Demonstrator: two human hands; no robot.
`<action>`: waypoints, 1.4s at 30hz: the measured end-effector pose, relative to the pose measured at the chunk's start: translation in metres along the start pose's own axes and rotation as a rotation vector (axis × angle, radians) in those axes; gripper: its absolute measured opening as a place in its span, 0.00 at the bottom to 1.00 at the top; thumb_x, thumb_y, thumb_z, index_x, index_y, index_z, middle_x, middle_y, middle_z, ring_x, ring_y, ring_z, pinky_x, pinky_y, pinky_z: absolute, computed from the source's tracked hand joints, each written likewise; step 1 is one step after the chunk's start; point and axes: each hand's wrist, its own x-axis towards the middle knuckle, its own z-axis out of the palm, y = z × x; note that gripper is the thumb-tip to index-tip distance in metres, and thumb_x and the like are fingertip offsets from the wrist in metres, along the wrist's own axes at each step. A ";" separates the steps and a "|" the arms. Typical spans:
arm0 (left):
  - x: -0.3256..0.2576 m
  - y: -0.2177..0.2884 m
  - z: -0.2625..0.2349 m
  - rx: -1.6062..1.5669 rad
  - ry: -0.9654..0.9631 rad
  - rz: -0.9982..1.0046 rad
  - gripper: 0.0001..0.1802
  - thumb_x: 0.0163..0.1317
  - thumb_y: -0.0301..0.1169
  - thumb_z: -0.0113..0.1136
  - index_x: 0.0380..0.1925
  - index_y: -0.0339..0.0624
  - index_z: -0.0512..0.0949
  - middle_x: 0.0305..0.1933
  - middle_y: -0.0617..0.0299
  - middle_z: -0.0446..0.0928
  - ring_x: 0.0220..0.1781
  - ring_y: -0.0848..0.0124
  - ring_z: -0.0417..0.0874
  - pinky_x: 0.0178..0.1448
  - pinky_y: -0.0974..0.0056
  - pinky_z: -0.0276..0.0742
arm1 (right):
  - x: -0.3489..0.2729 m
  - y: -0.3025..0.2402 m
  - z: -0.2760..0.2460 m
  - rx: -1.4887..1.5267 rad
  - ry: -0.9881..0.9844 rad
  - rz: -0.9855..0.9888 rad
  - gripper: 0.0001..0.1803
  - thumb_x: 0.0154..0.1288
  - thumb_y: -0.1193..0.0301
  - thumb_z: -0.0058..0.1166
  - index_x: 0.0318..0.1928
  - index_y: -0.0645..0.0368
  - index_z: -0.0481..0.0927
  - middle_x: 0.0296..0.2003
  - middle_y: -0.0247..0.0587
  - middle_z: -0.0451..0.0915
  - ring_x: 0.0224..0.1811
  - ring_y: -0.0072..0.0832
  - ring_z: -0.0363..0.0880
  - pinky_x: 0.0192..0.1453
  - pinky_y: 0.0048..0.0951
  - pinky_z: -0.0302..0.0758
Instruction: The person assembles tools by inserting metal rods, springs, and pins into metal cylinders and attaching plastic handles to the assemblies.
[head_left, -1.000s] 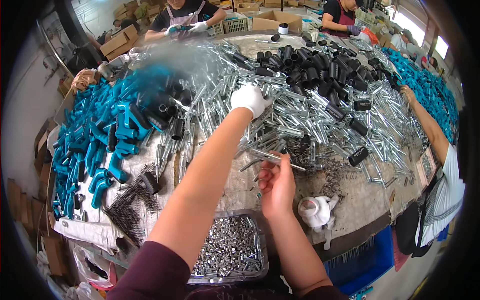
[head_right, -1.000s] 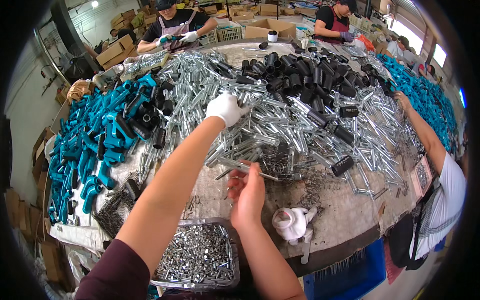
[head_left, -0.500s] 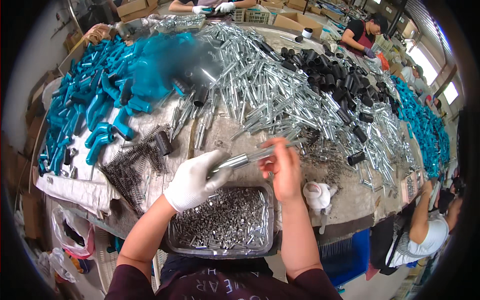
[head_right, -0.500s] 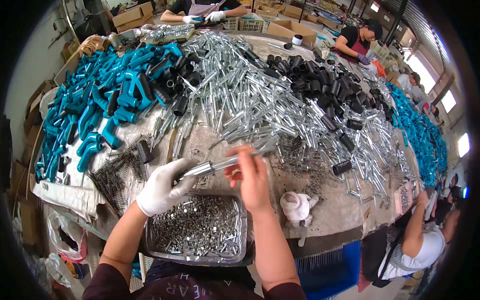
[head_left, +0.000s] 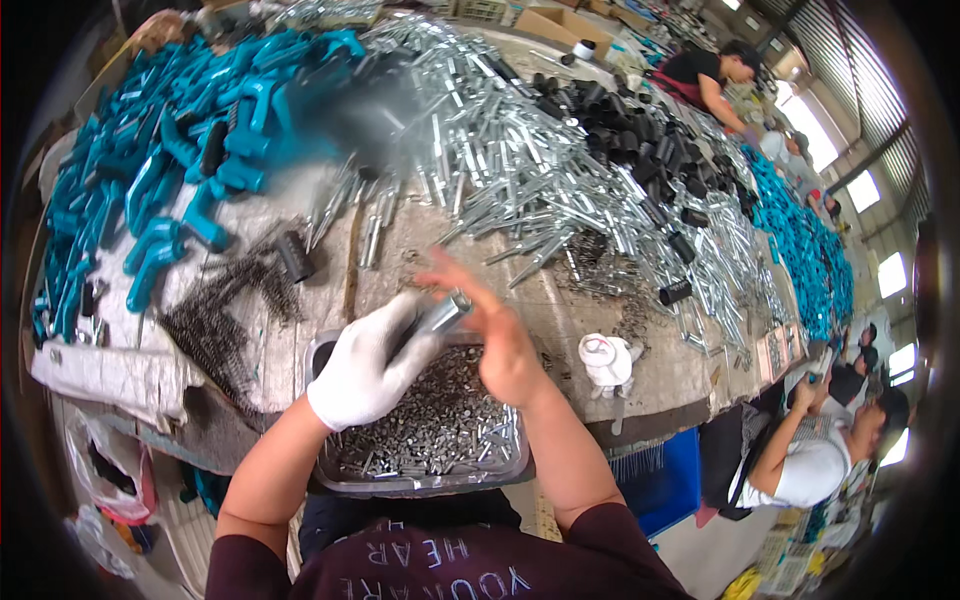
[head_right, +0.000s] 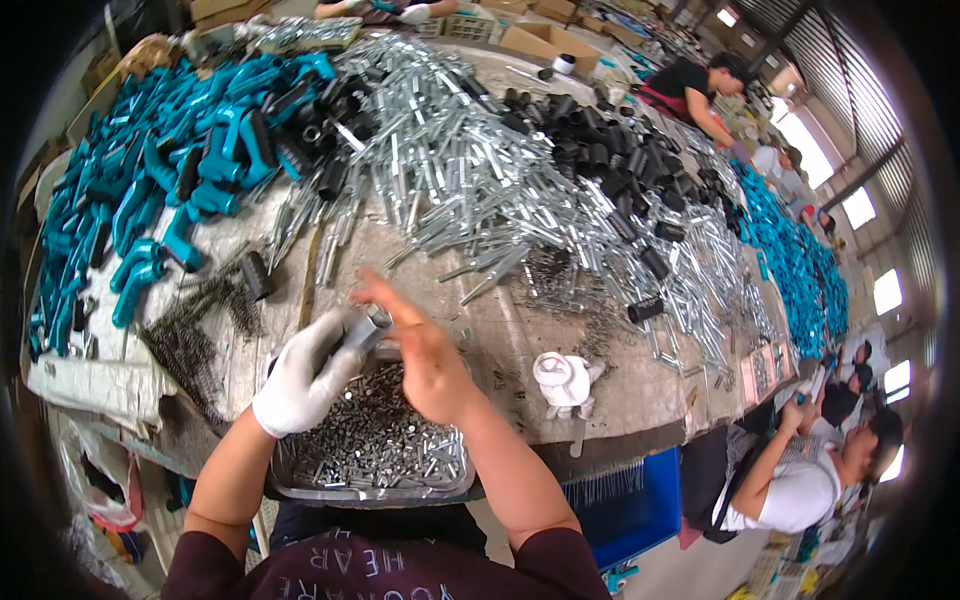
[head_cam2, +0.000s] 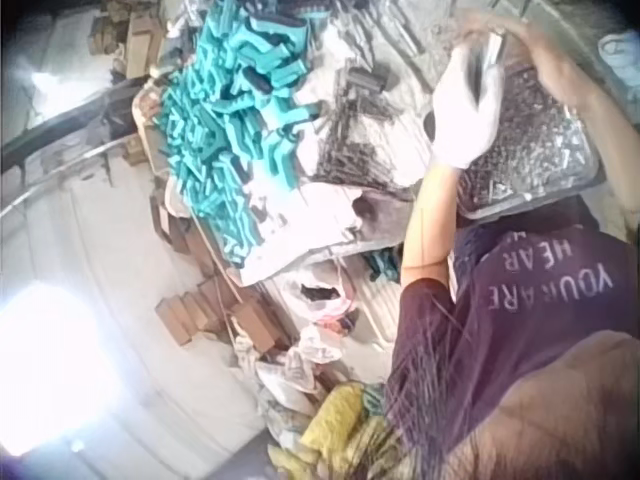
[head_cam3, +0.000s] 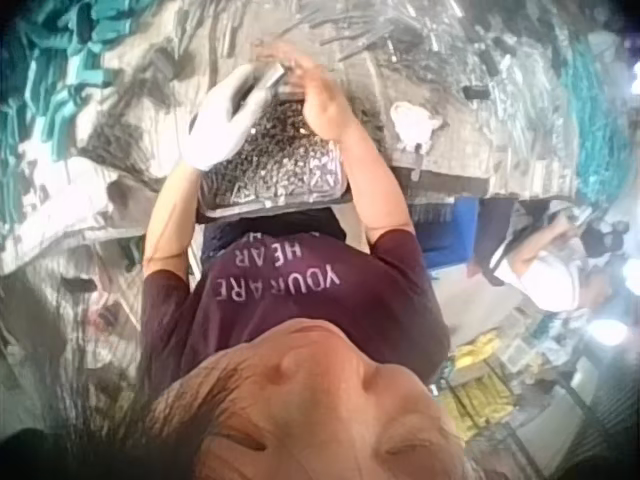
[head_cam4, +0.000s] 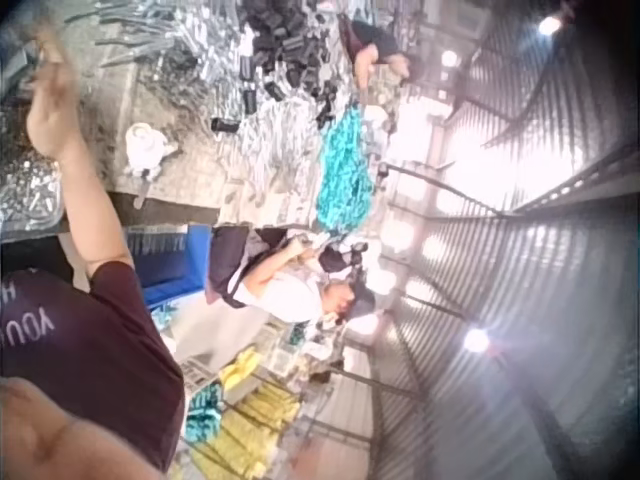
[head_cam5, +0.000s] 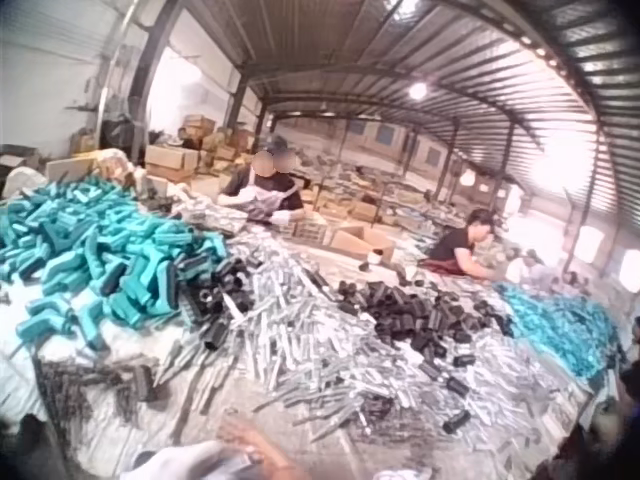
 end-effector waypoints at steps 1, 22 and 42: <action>0.002 0.004 -0.005 -0.112 0.015 0.065 0.14 0.69 0.30 0.53 0.52 0.36 0.72 0.41 0.53 0.81 0.42 0.64 0.83 0.47 0.58 0.78 | 0.001 -0.002 -0.001 0.010 0.070 -0.039 0.39 0.78 0.43 0.32 0.72 0.62 0.62 0.65 0.51 0.71 0.65 0.34 0.71 0.69 0.37 0.67; 0.019 -0.031 -0.023 0.275 0.432 -0.083 0.13 0.64 0.34 0.63 0.42 0.35 0.80 0.29 0.51 0.80 0.29 0.62 0.81 0.37 0.61 0.76 | 0.009 0.032 -0.028 -0.780 0.180 0.151 0.21 0.62 0.63 0.65 0.53 0.60 0.82 0.40 0.39 0.79 0.30 0.22 0.73 0.36 0.24 0.72; 0.020 -0.040 -0.032 -0.042 0.424 -0.349 0.15 0.63 0.38 0.58 0.37 0.35 0.82 0.28 0.46 0.80 0.32 0.58 0.84 0.41 0.59 0.77 | 0.015 0.026 -0.049 -0.155 0.519 0.089 0.13 0.70 0.78 0.57 0.52 0.69 0.74 0.46 0.45 0.83 0.45 0.24 0.81 0.49 0.25 0.81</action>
